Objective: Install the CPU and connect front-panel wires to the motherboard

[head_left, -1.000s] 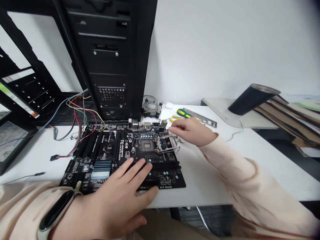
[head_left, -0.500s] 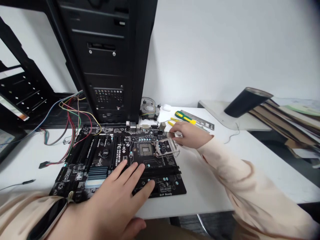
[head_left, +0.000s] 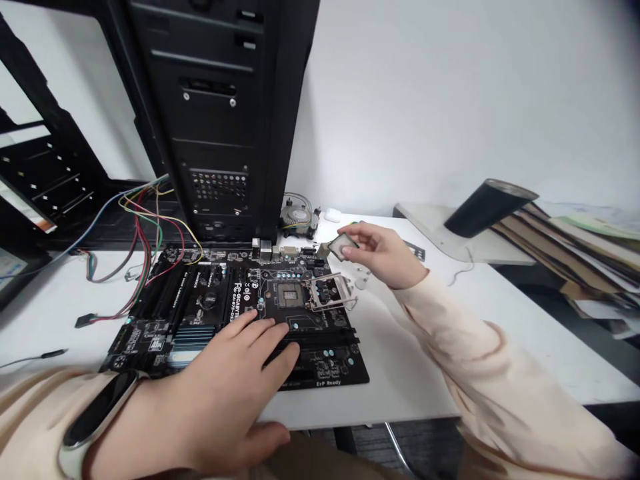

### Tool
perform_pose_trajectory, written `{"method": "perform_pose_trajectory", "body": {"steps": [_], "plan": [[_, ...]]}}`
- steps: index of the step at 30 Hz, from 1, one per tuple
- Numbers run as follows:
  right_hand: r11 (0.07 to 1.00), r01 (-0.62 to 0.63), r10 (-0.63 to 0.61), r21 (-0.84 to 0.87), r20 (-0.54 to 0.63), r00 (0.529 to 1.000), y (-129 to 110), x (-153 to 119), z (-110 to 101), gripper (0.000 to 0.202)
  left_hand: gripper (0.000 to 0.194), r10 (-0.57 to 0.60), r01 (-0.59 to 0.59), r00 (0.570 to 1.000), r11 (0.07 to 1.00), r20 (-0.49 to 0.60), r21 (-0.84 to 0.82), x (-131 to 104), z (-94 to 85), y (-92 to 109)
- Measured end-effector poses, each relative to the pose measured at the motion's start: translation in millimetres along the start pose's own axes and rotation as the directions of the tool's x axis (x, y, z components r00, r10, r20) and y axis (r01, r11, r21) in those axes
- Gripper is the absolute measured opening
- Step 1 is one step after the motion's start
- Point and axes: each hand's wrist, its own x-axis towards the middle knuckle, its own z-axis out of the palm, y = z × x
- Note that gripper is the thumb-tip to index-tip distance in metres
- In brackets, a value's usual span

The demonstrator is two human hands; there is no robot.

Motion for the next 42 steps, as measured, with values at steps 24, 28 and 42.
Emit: {"method": "perform_pose_trajectory", "body": {"steps": [24,28,42], "plan": [[0.836,0.380,-0.289,-0.395,0.271,0.918,-42,-38,62,0.013,0.065,0.071,-0.072,0.997,0.997,0.019,0.019,2,2.0,-1],[0.832,0.385,-0.292,-0.400,0.274,0.916,-40,-37,63,0.014,0.065,0.064,-0.065,0.997,0.998,0.042,0.013,2,1.5,-1],[0.822,0.400,-0.310,-0.406,0.271,0.911,-36,-37,62,0.014,0.064,0.054,-0.056,0.998,0.998,0.038,0.031,1,2.7,-1]]}}
